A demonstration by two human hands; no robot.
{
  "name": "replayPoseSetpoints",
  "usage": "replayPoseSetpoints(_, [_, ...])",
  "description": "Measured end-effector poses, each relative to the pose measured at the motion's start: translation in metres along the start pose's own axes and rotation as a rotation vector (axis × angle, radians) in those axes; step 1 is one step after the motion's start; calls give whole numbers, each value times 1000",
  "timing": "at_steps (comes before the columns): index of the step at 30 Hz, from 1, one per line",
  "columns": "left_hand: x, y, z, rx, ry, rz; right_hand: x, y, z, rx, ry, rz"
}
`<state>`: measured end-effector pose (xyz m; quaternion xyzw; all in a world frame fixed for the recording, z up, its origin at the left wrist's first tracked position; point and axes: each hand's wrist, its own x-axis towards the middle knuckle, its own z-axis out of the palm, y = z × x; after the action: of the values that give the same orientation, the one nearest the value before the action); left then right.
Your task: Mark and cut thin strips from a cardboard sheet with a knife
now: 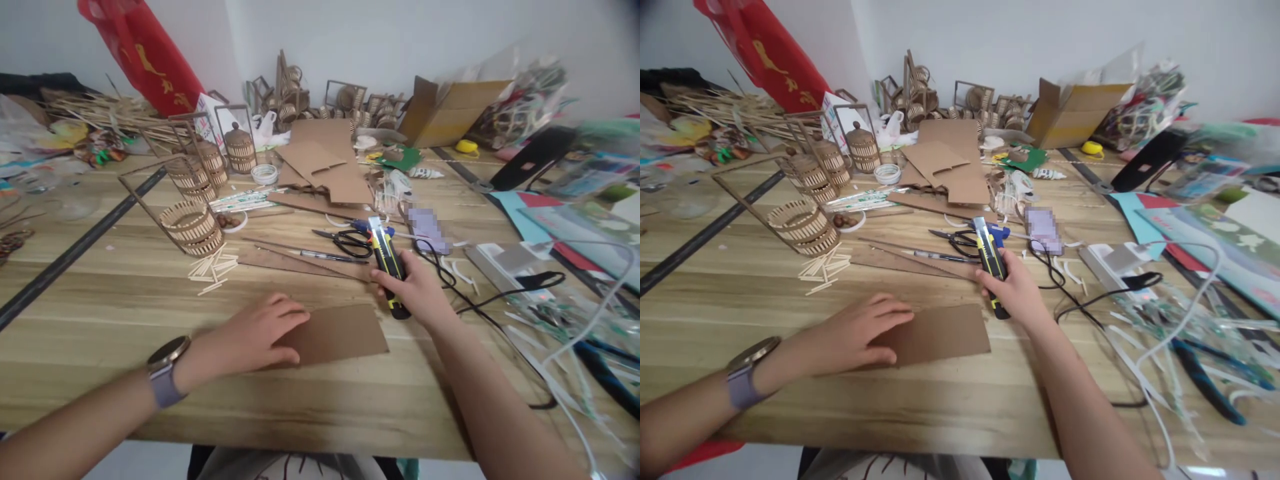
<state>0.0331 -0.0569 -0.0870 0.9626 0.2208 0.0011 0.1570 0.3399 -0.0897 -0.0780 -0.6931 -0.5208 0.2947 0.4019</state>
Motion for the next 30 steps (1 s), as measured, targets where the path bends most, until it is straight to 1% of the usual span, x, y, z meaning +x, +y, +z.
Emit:
replayPoseSetpoints(1, [6,-9,-2,-7,34,4,-1,1,-1,-92,3,-43])
replayPoseSetpoints(2, [13,-19,-5,24,80,-43,-1,2,-2,-167,-21,-89])
replayPoseSetpoints(4, [25,-37,-11,159,161,-168,-3,2,-1,-260,-131,-166])
replayPoseSetpoints(5, [30,-44,-13,226,172,-218,-4,3,0,-289,-185,-193])
replayPoseSetpoints(6, [34,-50,-15,264,162,-241,-4,4,1,-316,-213,-214])
replayPoseSetpoints(7, [37,-54,-17,292,154,-252,-4,6,1,-346,-203,-227])
replayPoseSetpoints(9, [40,-59,-18,323,140,-250,-2,11,2,-412,-103,-236])
replayPoseSetpoints(11, [41,-62,-17,337,154,-248,0,17,2,-462,-14,-244])
replayPoseSetpoints(12, [41,-63,-17,336,164,-248,1,19,2,-479,1,-254])
replayPoseSetpoints(14, [43,-66,-18,321,168,-245,2,22,3,-511,-12,-272])
replayPoseSetpoints(19, [48,-72,-28,287,115,-217,-2,20,7,-625,-54,-235])
replayPoseSetpoints(21, [50,-73,-35,218,105,-224,-3,19,7,-676,-47,-210])
replayPoseSetpoints(23, [51,-73,-43,111,68,-237,-3,18,7,-733,-23,-185])
replayPoseSetpoints(25, [51,-73,-53,-7,-20,-228,-4,17,7,-792,10,-147])
replayPoseSetpoints(27, [51,-73,-63,-117,-136,-221,-4,16,7,-833,47,-111])
replayPoseSetpoints(30, [48,-76,-74,-206,-260,-248,-4,14,7,-835,99,-89])
